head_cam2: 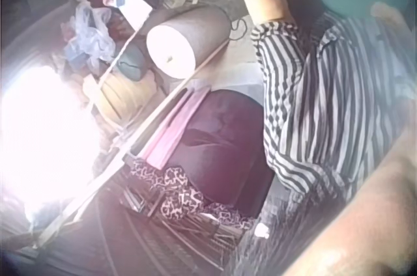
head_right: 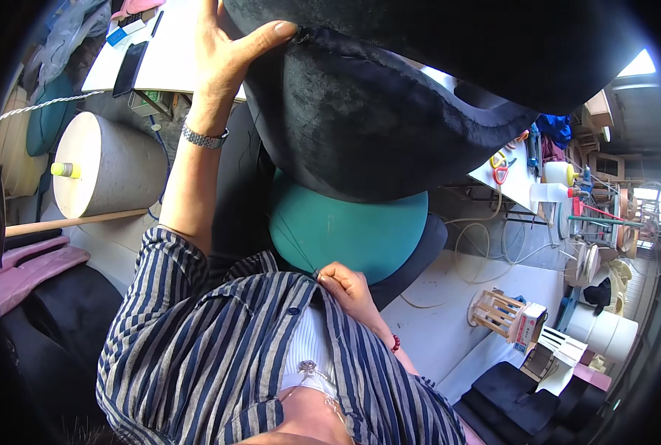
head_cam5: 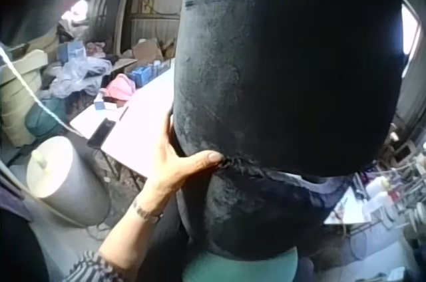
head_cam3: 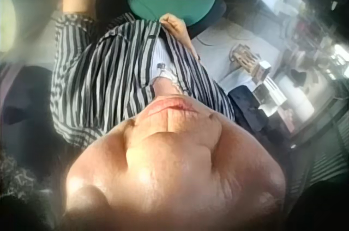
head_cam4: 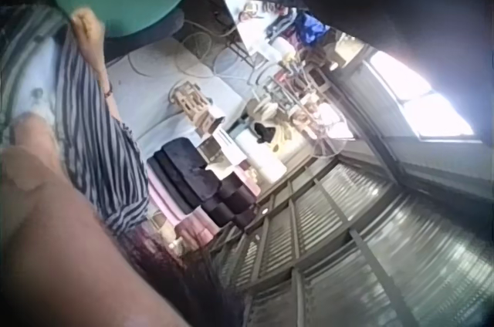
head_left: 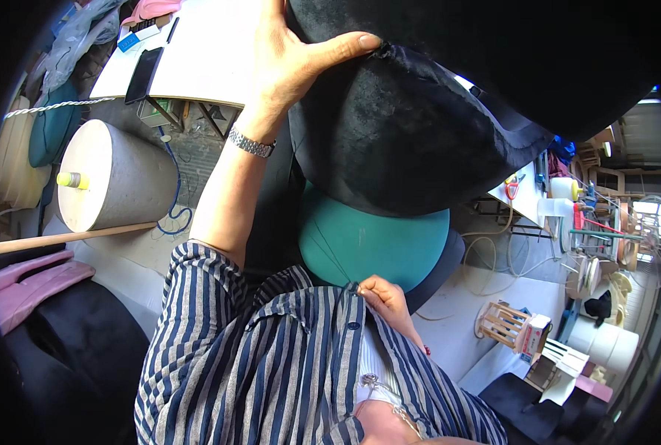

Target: Sewing a dark fabric object by hand using a needle and thread.

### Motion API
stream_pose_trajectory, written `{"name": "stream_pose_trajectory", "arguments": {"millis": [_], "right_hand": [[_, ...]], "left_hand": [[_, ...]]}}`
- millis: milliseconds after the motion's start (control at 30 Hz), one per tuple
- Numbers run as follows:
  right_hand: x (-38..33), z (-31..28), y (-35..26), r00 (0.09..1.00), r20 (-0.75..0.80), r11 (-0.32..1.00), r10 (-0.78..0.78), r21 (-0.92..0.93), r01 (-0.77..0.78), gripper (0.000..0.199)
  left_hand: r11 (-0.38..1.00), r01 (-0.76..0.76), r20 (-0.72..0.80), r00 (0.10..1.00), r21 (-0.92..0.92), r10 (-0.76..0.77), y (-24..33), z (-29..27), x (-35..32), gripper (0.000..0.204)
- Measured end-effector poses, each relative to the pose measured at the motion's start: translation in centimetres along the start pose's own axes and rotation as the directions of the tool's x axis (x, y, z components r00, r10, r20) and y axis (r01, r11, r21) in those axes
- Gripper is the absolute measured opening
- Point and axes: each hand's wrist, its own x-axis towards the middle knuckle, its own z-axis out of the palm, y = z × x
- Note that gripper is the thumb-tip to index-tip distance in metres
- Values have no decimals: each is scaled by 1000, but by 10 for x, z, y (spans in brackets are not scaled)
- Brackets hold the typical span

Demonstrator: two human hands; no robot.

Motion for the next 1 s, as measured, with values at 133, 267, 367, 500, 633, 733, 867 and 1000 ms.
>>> {"name": "stream_pose_trajectory", "arguments": {"millis": [133,267,367,500,633,733,867,1000], "right_hand": [[-7,9,20,958,-268,965,-99,-263,26,10],[-28,-3,52,737,-675,998,-13,-55,-33,11],[-44,-16,53,636,-771,996,46,81,26,9],[-53,-12,47,597,-801,997,56,73,3,8],[-45,-5,38,590,-807,997,20,60,48,7],[-33,-7,29,632,-774,999,-31,-5,44,8],[-3,-10,-3,684,-719,992,-124,-82,94,11],[21,-14,-34,720,-624,950,-305,-254,181,11]], "left_hand": [[1000,0,-4,1000,6,0,2,-2,-1,105],[1000,12,22,1000,13,-12,7,-1,-2,107],[993,50,45,998,-103,-45,7,-3,-3,111],[982,2,77,997,-187,13,-5,-11,-5,117],[992,-119,81,990,39,116,-6,-10,-7,126],[993,-67,34,997,100,64,7,-6,-9,130],[1000,23,4,1000,-2,-23,17,0,-9,127],[998,45,27,999,-41,-44,20,4,-8,124]]}}
